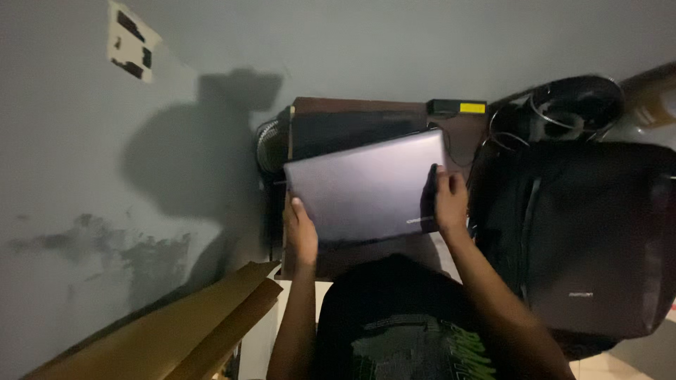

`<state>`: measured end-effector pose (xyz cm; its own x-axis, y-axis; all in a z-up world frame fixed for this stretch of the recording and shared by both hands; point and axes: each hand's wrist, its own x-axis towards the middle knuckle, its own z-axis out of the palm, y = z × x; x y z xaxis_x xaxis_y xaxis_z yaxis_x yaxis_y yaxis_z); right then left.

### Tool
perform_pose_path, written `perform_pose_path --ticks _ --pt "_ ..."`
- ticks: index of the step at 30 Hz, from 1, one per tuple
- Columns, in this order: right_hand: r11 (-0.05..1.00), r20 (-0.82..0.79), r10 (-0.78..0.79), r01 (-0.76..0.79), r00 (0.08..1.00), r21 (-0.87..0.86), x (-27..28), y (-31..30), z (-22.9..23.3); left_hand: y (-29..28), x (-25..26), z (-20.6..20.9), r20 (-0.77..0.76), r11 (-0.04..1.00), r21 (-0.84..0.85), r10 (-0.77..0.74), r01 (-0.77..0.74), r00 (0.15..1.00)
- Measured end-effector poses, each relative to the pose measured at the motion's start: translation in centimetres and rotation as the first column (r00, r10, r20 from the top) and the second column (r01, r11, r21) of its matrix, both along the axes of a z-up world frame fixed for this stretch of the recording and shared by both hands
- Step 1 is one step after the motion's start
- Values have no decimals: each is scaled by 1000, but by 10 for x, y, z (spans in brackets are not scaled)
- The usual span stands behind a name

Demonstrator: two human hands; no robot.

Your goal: The person opens a backpack on the desk and zips a compartment, then closes the laptop and places it into the backpack. They then take a laptop cooling pad out of the backpack, connect its cable, and turn the pad over on the desk.

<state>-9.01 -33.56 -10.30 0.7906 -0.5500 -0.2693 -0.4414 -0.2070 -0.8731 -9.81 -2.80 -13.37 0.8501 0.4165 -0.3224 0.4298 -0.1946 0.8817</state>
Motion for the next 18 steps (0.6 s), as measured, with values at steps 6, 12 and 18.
perform_pose_path --ticks 6,12,18 --pt "1000 209 22 -21 978 -8 -10 1 35 -3 -29 -48 16 980 -136 149 -145 989" --pt "964 366 -186 98 912 247 -1 -26 27 -7 -50 -71 238 928 -348 222 -130 946" --pt "670 137 -530 315 837 672 -9 -53 9 -21 -88 -27 503 966 -260 138 -3 853"
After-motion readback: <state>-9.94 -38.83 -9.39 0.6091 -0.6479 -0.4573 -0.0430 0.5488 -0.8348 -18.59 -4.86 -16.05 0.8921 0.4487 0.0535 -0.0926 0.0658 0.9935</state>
